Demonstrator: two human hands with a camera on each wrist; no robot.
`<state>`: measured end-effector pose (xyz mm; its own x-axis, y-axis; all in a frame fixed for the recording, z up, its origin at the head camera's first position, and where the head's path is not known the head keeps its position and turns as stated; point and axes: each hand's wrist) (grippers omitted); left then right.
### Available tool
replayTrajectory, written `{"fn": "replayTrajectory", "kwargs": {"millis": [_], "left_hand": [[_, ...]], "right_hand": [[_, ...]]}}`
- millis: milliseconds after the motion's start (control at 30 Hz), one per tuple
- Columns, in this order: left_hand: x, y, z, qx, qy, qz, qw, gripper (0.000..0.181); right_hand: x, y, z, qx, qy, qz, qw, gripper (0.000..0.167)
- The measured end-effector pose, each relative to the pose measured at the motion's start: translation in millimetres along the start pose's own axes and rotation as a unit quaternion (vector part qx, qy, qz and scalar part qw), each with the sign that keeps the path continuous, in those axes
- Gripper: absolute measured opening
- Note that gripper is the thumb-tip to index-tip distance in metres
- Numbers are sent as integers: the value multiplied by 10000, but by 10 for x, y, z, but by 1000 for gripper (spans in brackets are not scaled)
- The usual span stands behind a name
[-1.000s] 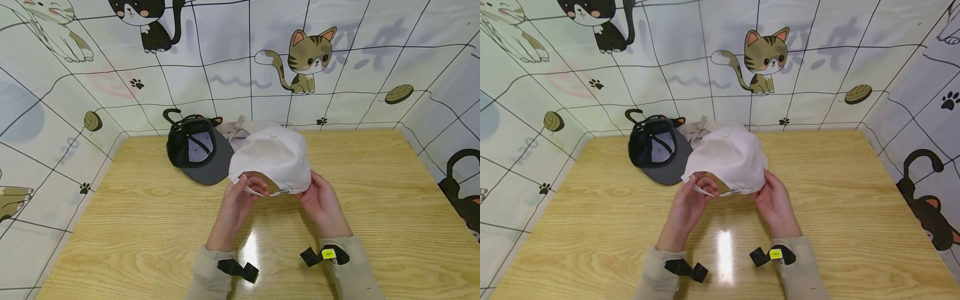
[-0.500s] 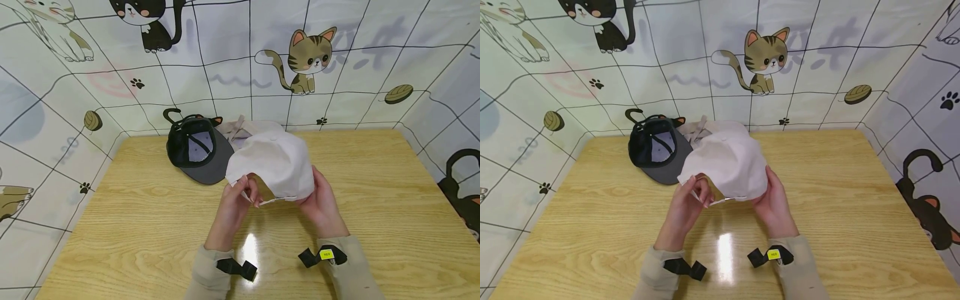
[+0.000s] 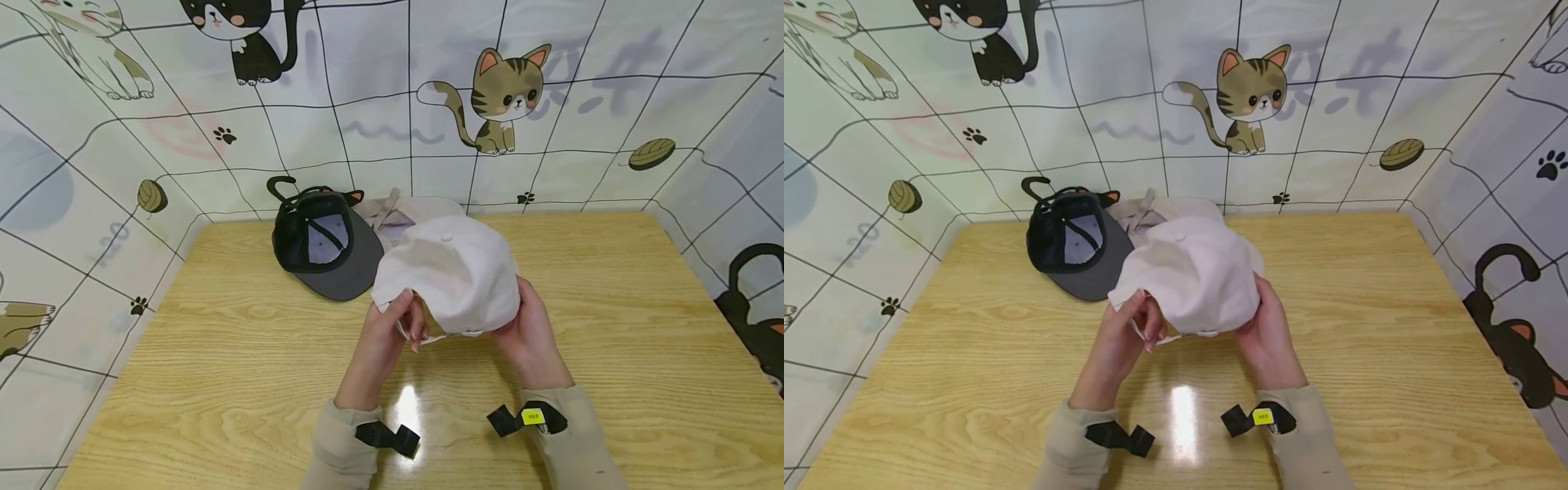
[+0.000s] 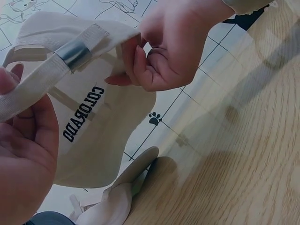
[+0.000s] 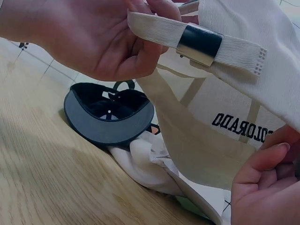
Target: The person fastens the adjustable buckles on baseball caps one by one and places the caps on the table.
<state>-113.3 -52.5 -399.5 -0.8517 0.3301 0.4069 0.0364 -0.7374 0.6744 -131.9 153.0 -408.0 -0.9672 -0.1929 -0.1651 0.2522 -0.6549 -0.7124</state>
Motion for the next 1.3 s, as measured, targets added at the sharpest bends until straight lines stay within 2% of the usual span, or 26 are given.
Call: {"fn": "replayTrajectory", "kwargs": {"millis": [400, 633, 833, 1133, 1300], "left_hand": [[-11, -41, 30, 222, 379, -281, 9986, 37], [0, -106, 57, 309, 498, -740, 9955, 38], [-11, -175, 53, 463, 765, -1111, 9898, 33], [-20, -217, 54, 722, 1048, -1374, 9823, 35], [-19, -240, 53, 767, 1098, -1542, 9789, 34]], "right_hand": [[-10, -101, -37, 16, -13, -306, 9995, 11], [-35, -165, -61, -211, -114, -567, 9981, 13], [-47, -193, -56, -476, -80, -551, 9973, 15], [-41, -187, -97, -807, 20, -464, 9957, 22], [-20, -171, -154, -950, 134, -404, 9946, 23]]}}
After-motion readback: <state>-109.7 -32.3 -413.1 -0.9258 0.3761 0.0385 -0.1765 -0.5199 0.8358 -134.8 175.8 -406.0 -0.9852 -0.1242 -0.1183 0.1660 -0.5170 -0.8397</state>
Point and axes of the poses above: each hand's wrist, its own x-axis towards the middle knuckle, its own z-axis out of the palm, y = z × x, and after that the axes turned 15 degrees about -x, right-handed
